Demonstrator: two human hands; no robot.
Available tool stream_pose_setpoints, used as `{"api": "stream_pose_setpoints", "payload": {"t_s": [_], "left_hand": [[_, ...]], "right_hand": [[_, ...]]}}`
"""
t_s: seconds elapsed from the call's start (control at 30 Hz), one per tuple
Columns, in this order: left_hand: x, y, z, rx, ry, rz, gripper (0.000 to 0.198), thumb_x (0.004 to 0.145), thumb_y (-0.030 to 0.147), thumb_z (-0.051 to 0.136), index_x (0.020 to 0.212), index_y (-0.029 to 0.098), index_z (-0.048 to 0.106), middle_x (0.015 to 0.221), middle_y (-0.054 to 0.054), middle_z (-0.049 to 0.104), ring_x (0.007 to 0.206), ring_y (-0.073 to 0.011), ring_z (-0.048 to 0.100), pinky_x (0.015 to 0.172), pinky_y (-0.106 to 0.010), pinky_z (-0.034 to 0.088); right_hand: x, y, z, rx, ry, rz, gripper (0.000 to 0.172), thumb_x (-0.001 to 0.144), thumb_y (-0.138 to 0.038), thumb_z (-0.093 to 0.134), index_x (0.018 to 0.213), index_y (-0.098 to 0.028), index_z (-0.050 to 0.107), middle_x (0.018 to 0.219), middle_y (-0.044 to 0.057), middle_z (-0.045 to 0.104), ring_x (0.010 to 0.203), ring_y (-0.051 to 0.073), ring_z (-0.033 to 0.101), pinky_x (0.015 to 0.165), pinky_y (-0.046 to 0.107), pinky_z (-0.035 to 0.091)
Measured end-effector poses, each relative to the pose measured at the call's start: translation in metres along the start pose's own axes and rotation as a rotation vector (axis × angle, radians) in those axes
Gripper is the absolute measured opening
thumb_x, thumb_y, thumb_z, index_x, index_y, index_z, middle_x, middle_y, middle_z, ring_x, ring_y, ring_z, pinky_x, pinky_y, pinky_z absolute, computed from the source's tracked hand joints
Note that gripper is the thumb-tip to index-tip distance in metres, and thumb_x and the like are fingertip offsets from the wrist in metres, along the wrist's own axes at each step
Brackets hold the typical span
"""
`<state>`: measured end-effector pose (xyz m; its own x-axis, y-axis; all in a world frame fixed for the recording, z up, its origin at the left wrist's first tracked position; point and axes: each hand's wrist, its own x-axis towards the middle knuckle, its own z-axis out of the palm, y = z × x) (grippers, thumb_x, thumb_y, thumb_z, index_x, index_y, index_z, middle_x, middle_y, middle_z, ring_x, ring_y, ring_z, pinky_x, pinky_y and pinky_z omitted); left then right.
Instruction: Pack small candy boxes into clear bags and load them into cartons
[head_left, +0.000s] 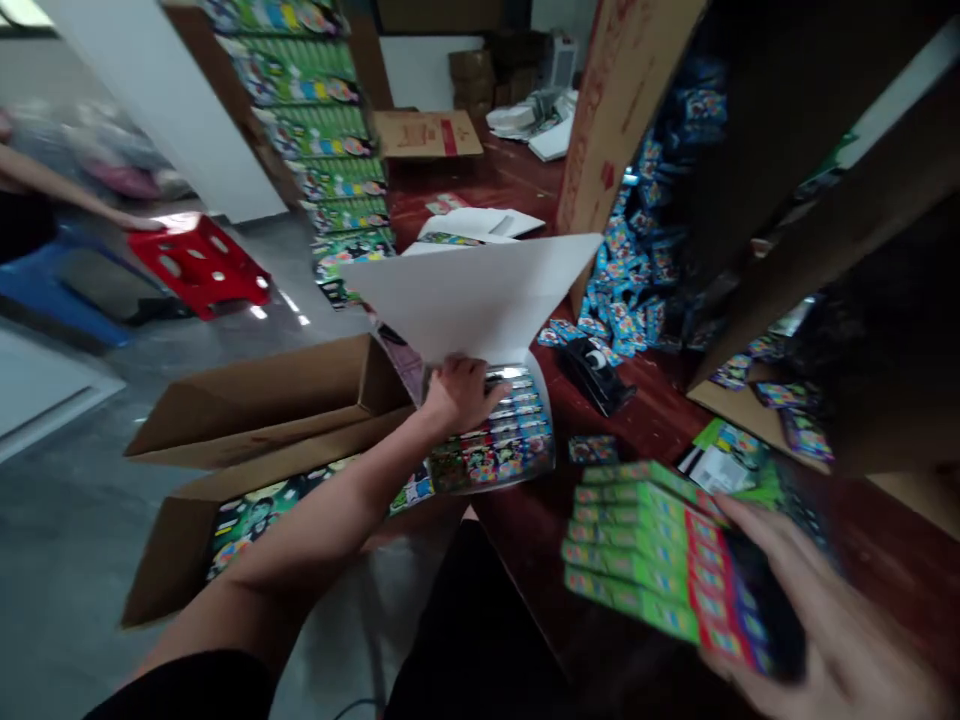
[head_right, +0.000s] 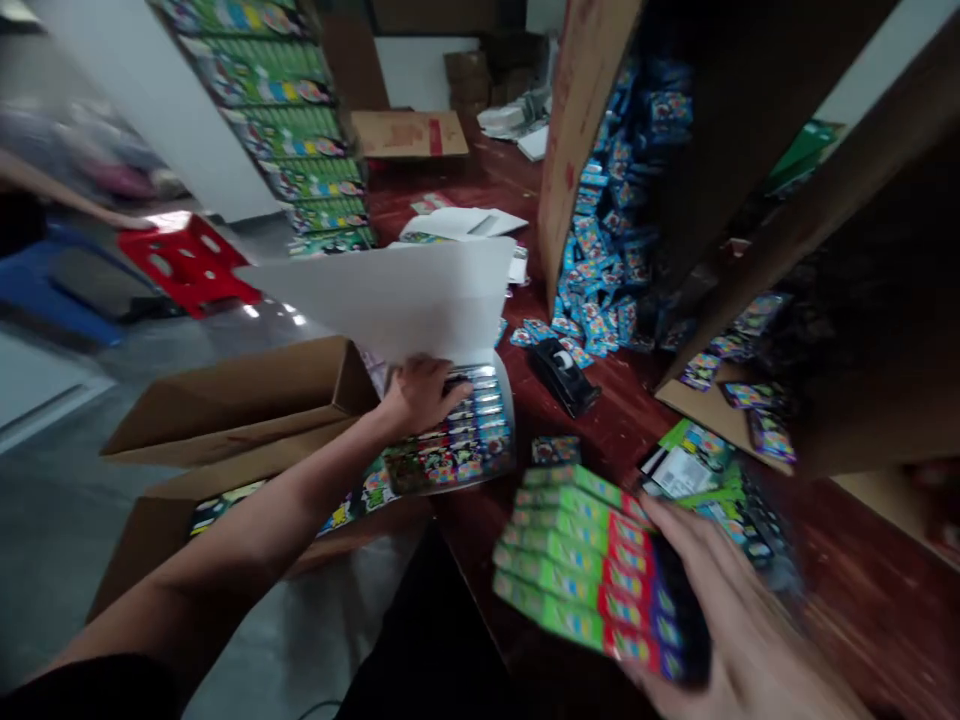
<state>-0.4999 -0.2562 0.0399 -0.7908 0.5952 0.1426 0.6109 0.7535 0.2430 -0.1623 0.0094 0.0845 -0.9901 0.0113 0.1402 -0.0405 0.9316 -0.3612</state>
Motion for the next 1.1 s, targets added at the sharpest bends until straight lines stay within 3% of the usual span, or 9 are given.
{"api": "stream_pose_setpoints", "payload": {"t_s": [0.17, 0.3, 0.37, 0.47, 0.63, 0.73, 0.87, 1.03, 1.1], "left_hand": [[-0.032, 0.014, -0.015, 0.069, 0.011, 0.095, 0.052, 0.096, 0.064, 0.044, 0.108, 0.019, 0.068, 0.111, -0.015, 0.065, 0.112, -0.0378, 0.054, 0.097, -0.056, 0.038], [-0.057, 0.021, -0.016, 0.047, -0.013, 0.121, 0.051, 0.097, 0.058, 0.044, 0.128, 0.021, 0.061, 0.117, -0.014, 0.064, 0.107, -0.0343, 0.056, 0.093, -0.051, 0.042], [-0.062, 0.022, -0.012, 0.067, 0.002, 0.111, 0.050, 0.097, 0.055, 0.046, 0.129, 0.019, 0.061, 0.120, -0.015, 0.064, 0.109, -0.0349, 0.057, 0.092, -0.050, 0.044], [-0.063, 0.023, -0.008, 0.089, 0.007, 0.095, 0.048, 0.096, 0.056, 0.048, 0.112, 0.016, 0.068, 0.112, -0.017, 0.067, 0.106, -0.0363, 0.059, 0.090, -0.050, 0.046], [-0.069, 0.023, -0.007, -0.020, 0.014, 0.061, 0.047, 0.097, 0.056, 0.046, 0.093, 0.016, 0.072, 0.087, -0.014, 0.072, 0.085, -0.0312, 0.067, 0.082, -0.046, 0.050], [-0.075, 0.021, -0.004, -0.039, 0.070, 0.071, 0.043, 0.097, 0.052, 0.048, 0.093, 0.016, 0.073, 0.091, -0.014, 0.072, 0.088, -0.0301, 0.068, 0.082, -0.044, 0.052], [-0.081, 0.021, 0.000, -0.090, 0.237, 0.175, 0.033, 0.096, 0.041, 0.056, 0.104, 0.013, 0.072, 0.110, -0.015, 0.072, 0.105, -0.0289, 0.065, 0.095, -0.042, 0.052], [-0.097, 0.016, -0.005, -0.192, 0.309, 0.177, 0.029, 0.098, 0.037, 0.054, 0.091, 0.017, 0.073, 0.091, -0.008, 0.074, 0.088, -0.0242, 0.068, 0.085, -0.040, 0.055], [-0.106, 0.006, -0.007, -0.308, 0.428, 0.140, 0.022, 0.097, 0.035, 0.058, 0.097, 0.020, 0.073, 0.099, -0.007, 0.075, 0.093, -0.0226, 0.068, 0.090, -0.039, 0.054]], "right_hand": [[0.083, -0.003, -0.019, 0.061, -0.002, -0.069, 0.107, 0.074, -0.052, 0.078, 0.159, -0.027, 0.017, 0.153, 0.015, 0.040, 0.138, 0.040, 0.043, 0.112, 0.059, 0.042], [0.137, 0.001, -0.025, 0.166, -0.012, -0.107, 0.103, 0.074, -0.052, 0.079, 0.157, -0.026, 0.024, 0.153, 0.013, 0.042, 0.138, 0.038, 0.045, 0.116, 0.054, 0.039], [0.164, -0.007, -0.028, 0.206, -0.013, -0.160, 0.101, 0.074, -0.054, 0.078, 0.156, -0.024, 0.027, 0.153, 0.013, 0.042, 0.139, 0.038, 0.044, 0.116, 0.054, 0.037], [0.199, -0.034, -0.026, 0.185, 0.065, -0.309, 0.105, 0.074, -0.058, 0.078, 0.157, -0.022, 0.025, 0.153, 0.015, 0.041, 0.139, 0.039, 0.043, 0.116, 0.055, 0.037], [0.241, -0.085, 0.015, 0.082, 0.385, -0.585, 0.117, 0.072, -0.061, 0.077, 0.161, -0.023, 0.011, 0.147, 0.018, 0.039, 0.132, 0.042, 0.043, 0.108, 0.064, 0.040], [0.259, -0.093, 0.051, 0.062, 0.461, -0.630, 0.116, 0.074, -0.060, 0.074, 0.162, -0.023, 0.006, 0.142, 0.019, 0.040, 0.129, 0.042, 0.043, 0.106, 0.064, 0.040], [0.274, -0.078, 0.078, -0.020, 0.307, -0.585, 0.106, 0.080, -0.054, 0.069, 0.161, -0.020, 0.009, 0.141, 0.021, 0.043, 0.128, 0.042, 0.044, 0.105, 0.062, 0.040], [0.284, -0.065, 0.072, -0.189, 0.033, -0.604, 0.097, 0.081, -0.051, 0.067, 0.159, -0.017, 0.019, 0.139, 0.020, 0.048, 0.122, 0.041, 0.049, 0.102, 0.056, 0.042], [0.289, -0.071, 0.067, -0.212, -0.033, -0.594, 0.098, 0.079, -0.052, 0.069, 0.158, -0.017, 0.022, 0.136, 0.019, 0.049, 0.119, 0.039, 0.050, 0.101, 0.054, 0.042]]}}
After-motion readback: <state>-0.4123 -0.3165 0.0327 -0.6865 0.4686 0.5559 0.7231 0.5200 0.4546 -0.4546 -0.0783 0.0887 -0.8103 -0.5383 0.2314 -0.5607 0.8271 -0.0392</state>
